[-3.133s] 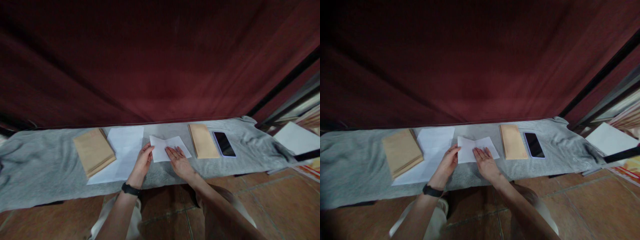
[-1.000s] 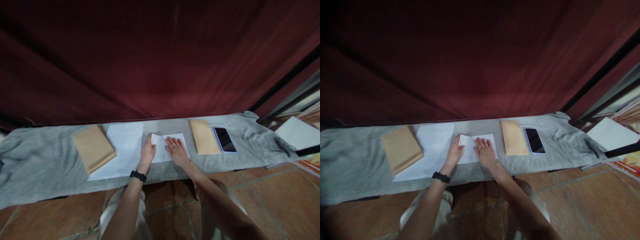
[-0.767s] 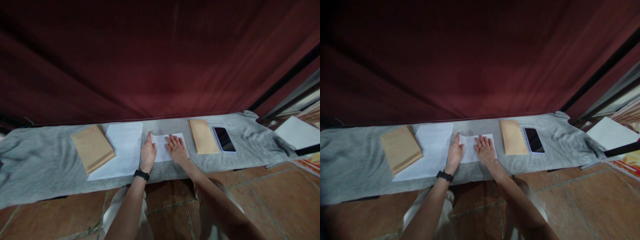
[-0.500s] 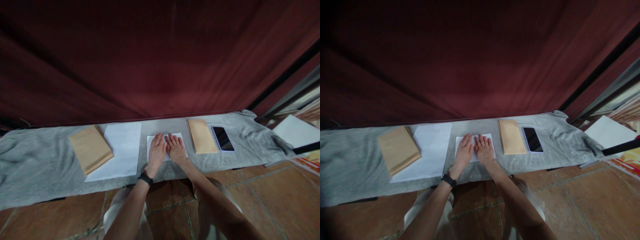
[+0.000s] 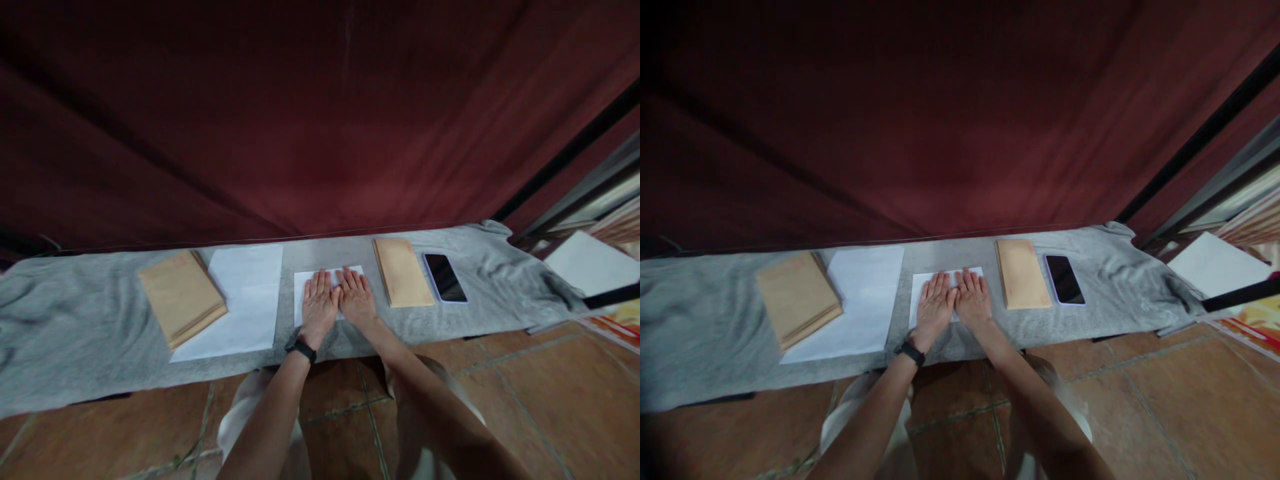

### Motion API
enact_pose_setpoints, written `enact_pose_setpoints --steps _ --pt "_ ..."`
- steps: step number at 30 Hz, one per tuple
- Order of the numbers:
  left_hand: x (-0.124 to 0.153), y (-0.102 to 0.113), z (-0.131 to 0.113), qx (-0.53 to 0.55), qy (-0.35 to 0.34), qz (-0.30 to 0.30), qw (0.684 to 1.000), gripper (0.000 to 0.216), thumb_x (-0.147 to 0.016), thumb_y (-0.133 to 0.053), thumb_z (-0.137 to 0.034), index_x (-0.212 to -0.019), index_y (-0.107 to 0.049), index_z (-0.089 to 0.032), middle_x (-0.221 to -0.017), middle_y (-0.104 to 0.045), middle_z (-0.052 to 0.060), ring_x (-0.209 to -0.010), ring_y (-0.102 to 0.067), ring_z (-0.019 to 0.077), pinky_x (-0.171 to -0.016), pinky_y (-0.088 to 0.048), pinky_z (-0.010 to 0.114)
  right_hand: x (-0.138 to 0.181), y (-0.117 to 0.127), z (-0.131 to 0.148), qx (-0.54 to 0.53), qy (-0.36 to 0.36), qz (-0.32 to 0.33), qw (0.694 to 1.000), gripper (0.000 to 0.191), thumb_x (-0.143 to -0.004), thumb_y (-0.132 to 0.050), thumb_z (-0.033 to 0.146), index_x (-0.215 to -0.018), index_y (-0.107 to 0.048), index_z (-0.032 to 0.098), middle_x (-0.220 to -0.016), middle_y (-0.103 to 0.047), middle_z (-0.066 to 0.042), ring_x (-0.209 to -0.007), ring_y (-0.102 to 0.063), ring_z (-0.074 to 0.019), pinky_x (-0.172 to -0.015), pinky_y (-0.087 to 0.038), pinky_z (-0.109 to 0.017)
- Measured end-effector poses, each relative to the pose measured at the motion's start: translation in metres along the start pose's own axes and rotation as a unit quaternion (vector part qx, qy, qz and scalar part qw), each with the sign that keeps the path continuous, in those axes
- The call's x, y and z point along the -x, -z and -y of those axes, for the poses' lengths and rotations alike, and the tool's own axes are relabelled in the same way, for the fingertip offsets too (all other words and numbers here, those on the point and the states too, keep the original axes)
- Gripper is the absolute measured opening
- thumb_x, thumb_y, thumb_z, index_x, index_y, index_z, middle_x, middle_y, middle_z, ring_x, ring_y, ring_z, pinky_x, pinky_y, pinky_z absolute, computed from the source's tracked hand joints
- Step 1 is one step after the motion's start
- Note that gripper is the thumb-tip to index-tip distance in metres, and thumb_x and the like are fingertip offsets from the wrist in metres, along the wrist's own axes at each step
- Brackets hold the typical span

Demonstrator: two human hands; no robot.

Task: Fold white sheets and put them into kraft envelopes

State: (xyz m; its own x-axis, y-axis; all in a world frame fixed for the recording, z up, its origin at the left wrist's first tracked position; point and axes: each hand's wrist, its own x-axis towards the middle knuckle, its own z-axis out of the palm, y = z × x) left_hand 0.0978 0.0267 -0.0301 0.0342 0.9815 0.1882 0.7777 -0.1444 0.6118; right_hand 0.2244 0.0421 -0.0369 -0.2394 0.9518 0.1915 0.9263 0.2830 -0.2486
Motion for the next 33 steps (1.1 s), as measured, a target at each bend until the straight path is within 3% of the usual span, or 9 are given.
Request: enact_pose_setpoints --steps 6,16,25,29,33 --pt "0.004 0.005 0.012 -0.015 0.008 -0.021 1.0 0.06 -0.097 -0.039 -0.031 -0.153 -0.039 -0.011 -0.163 -0.033 0.015 -0.155 -0.021 0.0275 -0.127 -0.01 0.049 0.007 -0.004 -0.01 -0.052 -0.018 -0.056 0.997 0.054 -0.104 -0.034 0.032 -0.153 -0.043 0.012 -0.16 -0.036 -0.016 -0.149 -0.035 -0.03 -0.121 -0.027 -0.051" --pt "0.017 0.02 0.024 -0.09 0.015 -0.036 0.995 0.063 -0.098 -0.038 -0.034 -0.154 -0.034 -0.004 -0.163 -0.029 0.022 -0.155 -0.021 0.0297 -0.126 -0.014 0.051 0.018 -0.004 -0.023 -0.104 -0.029 -0.087 0.99 0.056 -0.103 -0.034 0.033 -0.153 -0.041 0.008 -0.159 -0.037 -0.016 -0.148 -0.036 -0.0293 -0.121 -0.027 -0.051" --pt "0.035 0.029 0.035 -0.18 0.022 -0.068 0.981 0.061 -0.1 -0.034 -0.034 -0.152 -0.039 -0.002 -0.158 -0.039 0.024 -0.151 -0.031 0.0318 -0.124 -0.024 0.052 0.028 0.001 -0.033 -0.037 -0.022 -0.078 0.996 0.056 -0.104 -0.031 0.031 -0.152 -0.042 0.004 -0.156 -0.042 -0.019 -0.146 -0.04 -0.0303 -0.119 -0.032 -0.05" --pt "0.041 0.026 0.024 -0.253 -0.023 -0.051 0.966 0.06 -0.102 -0.028 -0.034 -0.152 -0.037 -0.002 -0.158 -0.04 0.021 -0.151 -0.031 0.0295 -0.125 -0.024 0.052 0.03 0.0 -0.034 0.011 -0.019 -0.081 0.996 0.053 -0.104 -0.033 0.028 -0.151 -0.044 0.005 -0.156 -0.043 -0.017 -0.145 -0.042 -0.0283 -0.119 -0.032 -0.046" --pt "0.024 0.008 -0.003 -0.249 -0.094 0.015 0.964 0.058 -0.104 -0.023 -0.033 -0.156 -0.032 -0.009 -0.162 -0.036 0.013 -0.153 -0.027 0.0218 -0.125 -0.027 0.043 0.03 0.0 -0.034 0.027 -0.012 -0.083 0.996 0.052 -0.104 -0.033 0.027 -0.15 -0.045 0.005 -0.155 -0.044 -0.017 -0.143 -0.044 -0.0287 -0.118 -0.033 -0.046"
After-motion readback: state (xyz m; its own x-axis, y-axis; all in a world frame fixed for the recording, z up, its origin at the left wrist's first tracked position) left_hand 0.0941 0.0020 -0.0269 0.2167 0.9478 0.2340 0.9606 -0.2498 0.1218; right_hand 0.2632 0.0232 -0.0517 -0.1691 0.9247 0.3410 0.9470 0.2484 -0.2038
